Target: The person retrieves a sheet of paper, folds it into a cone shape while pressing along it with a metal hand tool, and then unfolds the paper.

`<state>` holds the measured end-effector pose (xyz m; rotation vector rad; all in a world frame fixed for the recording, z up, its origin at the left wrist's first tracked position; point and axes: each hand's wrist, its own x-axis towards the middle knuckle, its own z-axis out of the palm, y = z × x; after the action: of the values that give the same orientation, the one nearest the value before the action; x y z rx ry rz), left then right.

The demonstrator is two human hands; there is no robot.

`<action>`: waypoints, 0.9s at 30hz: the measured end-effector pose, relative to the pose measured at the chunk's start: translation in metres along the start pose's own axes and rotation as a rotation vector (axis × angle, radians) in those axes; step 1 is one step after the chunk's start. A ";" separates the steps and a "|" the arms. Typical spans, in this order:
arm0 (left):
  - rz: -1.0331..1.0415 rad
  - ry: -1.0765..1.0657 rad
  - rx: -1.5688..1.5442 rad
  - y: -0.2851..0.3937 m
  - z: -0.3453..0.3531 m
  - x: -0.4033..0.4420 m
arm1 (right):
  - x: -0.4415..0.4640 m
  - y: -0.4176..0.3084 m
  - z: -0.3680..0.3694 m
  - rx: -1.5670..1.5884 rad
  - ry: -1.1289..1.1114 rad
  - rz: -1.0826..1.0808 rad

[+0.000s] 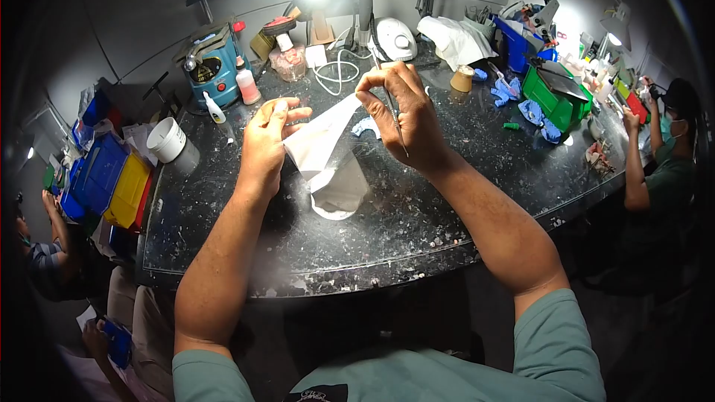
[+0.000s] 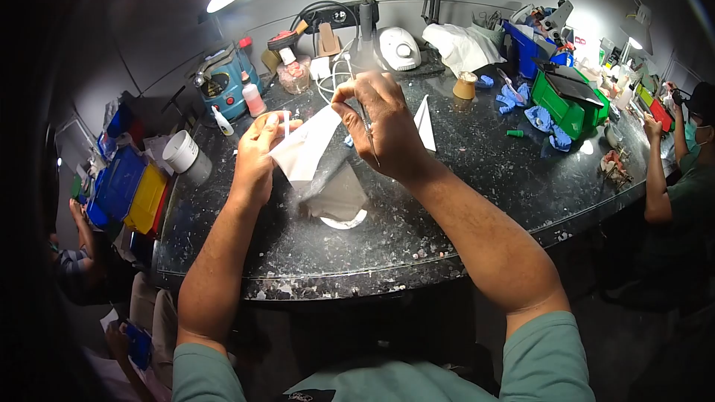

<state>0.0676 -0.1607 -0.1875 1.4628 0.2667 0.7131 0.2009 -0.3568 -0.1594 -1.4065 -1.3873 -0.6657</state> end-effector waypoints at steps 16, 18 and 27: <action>-0.014 -0.008 -0.012 -0.002 -0.001 0.000 | 0.000 0.001 0.000 -0.005 -0.001 -0.007; -0.010 -0.007 -0.004 -0.003 -0.001 0.001 | 0.000 0.001 0.000 -0.002 -0.002 -0.002; 0.005 -0.005 0.000 -0.003 -0.001 0.001 | 0.000 0.001 0.000 0.001 0.000 0.014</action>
<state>0.0684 -0.1592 -0.1901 1.4652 0.2591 0.7140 0.2017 -0.3569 -0.1594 -1.4141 -1.3768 -0.6551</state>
